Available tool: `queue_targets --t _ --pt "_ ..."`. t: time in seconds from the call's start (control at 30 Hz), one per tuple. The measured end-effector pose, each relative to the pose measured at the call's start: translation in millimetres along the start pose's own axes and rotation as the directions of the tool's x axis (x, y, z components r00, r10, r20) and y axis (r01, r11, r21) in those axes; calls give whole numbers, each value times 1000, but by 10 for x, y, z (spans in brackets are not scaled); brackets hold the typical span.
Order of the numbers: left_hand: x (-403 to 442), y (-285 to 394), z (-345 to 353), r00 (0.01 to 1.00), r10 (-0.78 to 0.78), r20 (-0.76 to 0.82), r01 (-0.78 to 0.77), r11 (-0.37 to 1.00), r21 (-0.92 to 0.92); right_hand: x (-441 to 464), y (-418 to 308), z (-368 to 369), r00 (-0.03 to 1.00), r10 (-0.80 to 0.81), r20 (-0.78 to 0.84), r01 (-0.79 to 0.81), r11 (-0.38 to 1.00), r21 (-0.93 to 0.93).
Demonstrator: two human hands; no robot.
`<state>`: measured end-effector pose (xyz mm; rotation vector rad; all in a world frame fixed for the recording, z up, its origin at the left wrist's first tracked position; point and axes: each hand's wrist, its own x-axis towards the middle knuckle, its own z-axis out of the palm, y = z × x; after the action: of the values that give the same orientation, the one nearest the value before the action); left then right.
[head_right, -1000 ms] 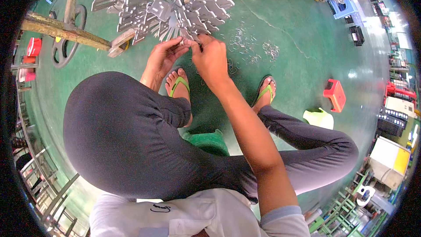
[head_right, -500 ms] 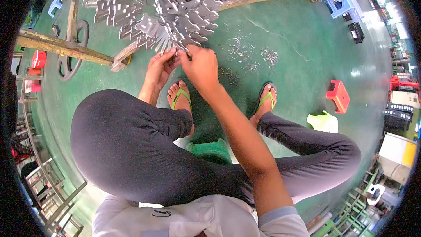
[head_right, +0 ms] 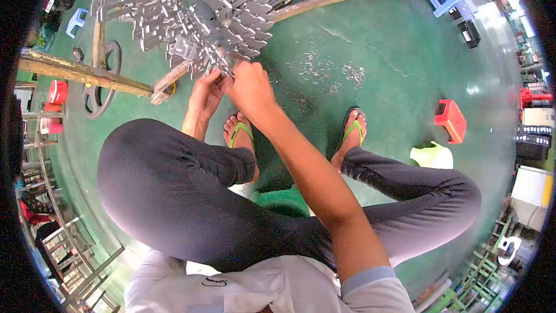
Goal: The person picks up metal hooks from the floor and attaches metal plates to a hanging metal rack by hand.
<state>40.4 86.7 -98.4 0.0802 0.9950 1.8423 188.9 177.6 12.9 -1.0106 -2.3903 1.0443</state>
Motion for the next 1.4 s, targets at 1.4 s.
queue_targets --t 1.4 --pt "-862 488 361 988 -141 67 18 529 849 -306 -295 -177 963 43 266 -27 998 -64"
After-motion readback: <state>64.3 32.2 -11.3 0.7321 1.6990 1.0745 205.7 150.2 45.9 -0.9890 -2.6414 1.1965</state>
